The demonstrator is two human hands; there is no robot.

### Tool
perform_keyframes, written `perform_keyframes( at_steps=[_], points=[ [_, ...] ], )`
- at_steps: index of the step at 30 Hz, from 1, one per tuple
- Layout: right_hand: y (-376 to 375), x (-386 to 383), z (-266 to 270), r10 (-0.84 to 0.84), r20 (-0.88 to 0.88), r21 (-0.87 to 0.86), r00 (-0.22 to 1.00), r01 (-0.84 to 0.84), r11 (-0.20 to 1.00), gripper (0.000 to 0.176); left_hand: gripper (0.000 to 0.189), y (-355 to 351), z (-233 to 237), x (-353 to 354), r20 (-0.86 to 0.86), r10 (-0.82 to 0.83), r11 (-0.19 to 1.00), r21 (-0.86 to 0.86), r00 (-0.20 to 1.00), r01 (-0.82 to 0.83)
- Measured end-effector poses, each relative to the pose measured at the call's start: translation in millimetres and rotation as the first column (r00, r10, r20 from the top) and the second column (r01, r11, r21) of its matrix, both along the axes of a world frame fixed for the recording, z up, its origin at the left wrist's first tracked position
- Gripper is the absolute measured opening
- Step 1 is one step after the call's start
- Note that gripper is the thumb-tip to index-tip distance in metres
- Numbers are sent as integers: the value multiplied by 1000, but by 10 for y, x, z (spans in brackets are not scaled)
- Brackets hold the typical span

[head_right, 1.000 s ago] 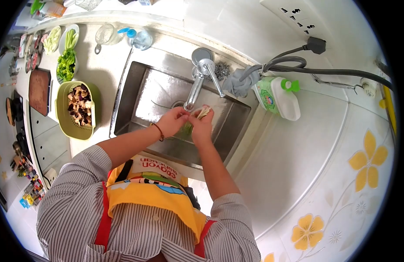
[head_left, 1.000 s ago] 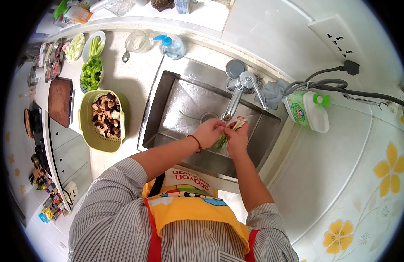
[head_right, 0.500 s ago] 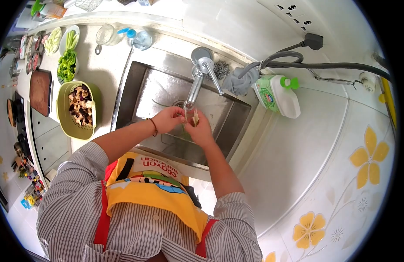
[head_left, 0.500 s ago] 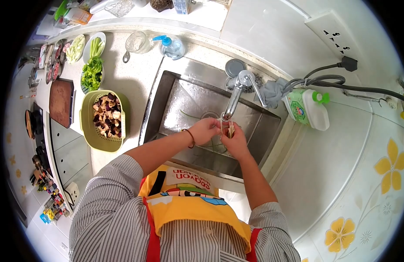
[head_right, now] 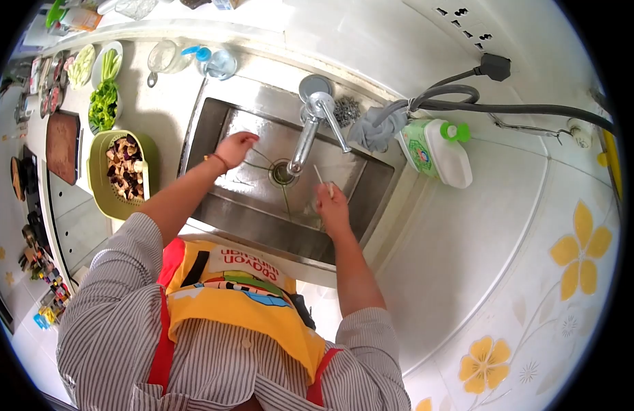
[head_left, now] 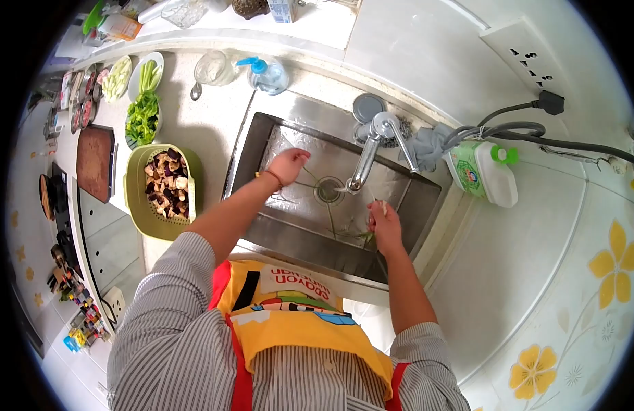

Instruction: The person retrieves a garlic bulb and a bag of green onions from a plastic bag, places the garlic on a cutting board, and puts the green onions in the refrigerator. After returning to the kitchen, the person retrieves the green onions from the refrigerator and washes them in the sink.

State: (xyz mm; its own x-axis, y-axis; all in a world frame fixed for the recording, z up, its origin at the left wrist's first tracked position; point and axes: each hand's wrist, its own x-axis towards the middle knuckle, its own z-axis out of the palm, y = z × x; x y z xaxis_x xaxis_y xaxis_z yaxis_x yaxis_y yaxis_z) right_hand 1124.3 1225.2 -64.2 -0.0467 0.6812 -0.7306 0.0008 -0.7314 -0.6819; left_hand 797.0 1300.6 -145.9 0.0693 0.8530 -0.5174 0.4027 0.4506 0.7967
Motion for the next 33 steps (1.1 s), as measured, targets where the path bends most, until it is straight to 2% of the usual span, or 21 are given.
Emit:
perform_keyframes(
  at_steps=[3,5,7,8,9,10,11,13,14,16,17,19,21,24,25,27,28,29,31,32,33],
  points=[
    [148,-341,-38,-12,-80,6,997,13,1000,15,28,-231,-21,474,-76,-101,981,-172,992,87],
    [223,-564,-32,-27,-224,51,974,40,998,17,30,-356,-51,650,-162,-207,973,-137,965,186],
    [256,-644,-87,7,-207,73,978,9,997,18,30,-354,152,759,-151,-219,975,-67,964,211],
    [250,-672,-105,39,-190,93,981,-21,995,20,30,-362,178,786,186,11,986,-163,982,20],
    [234,-684,-105,38,-195,91,980,-21,996,20,30,-371,228,813,467,270,942,-311,842,-130],
    [212,-680,-94,55,-165,83,985,-42,996,19,30,-279,775,821,561,408,883,-442,720,-156],
    [209,-679,-80,75,-135,78,988,-65,995,19,30,-320,732,857,559,409,884,-439,721,-160],
    [190,-680,1,140,-101,95,985,-130,987,21,30,-419,587,895,508,99,995,-67,855,-76],
    [174,-677,32,197,-62,108,978,-190,976,23,30,-431,629,882,507,101,995,-66,856,-78],
    [63,-637,-196,135,-54,190,989,-123,974,26,28,-412,738,859,274,123,991,21,954,-134],
    [5,-605,-273,68,-49,266,996,-53,962,29,28,-435,700,842,276,120,991,21,954,-130],
    [53,-397,-231,-48,52,235,997,34,972,29,27,-469,559,746,485,360,927,-92,797,-363],
    [89,-386,-103,-157,148,205,976,125,971,29,27,-520,632,712,464,276,958,-66,841,-278],
    [14,-633,115,-123,48,317,991,101,943,26,25,-559,1170,897,58,-246,969,16,967,246],
    [-7,-736,154,-97,58,346,994,71,935,25,25,-559,1199,970,54,-250,968,26,967,249],
    [20,-764,110,-70,71,380,995,38,924,24,26,-615,1184,1091,107,-137,991,20,985,136],
    [11,-741,-18,-146,33,324,989,128,937,22,32,-673,1049,1117,264,-75,997,6,962,76],
    [-7,-717,-97,-226,0,259,974,218,941,21,32,-734,920,1140,265,-75,997,2,961,77],
    [-29,-645,-58,-221,17,225,975,211,951,19,37,-851,761,1159,445,107,994,-69,889,-85],
    [-26,-605,-41,-209,29,199,977,200,960,18,37,-842,765,1125,444,100,994,-73,890,-76],
    [-14,-566,-64,-214,27,199,976,204,959,18,41,-792,761,1062,477,256,961,-221,841,-168]
  ],
)
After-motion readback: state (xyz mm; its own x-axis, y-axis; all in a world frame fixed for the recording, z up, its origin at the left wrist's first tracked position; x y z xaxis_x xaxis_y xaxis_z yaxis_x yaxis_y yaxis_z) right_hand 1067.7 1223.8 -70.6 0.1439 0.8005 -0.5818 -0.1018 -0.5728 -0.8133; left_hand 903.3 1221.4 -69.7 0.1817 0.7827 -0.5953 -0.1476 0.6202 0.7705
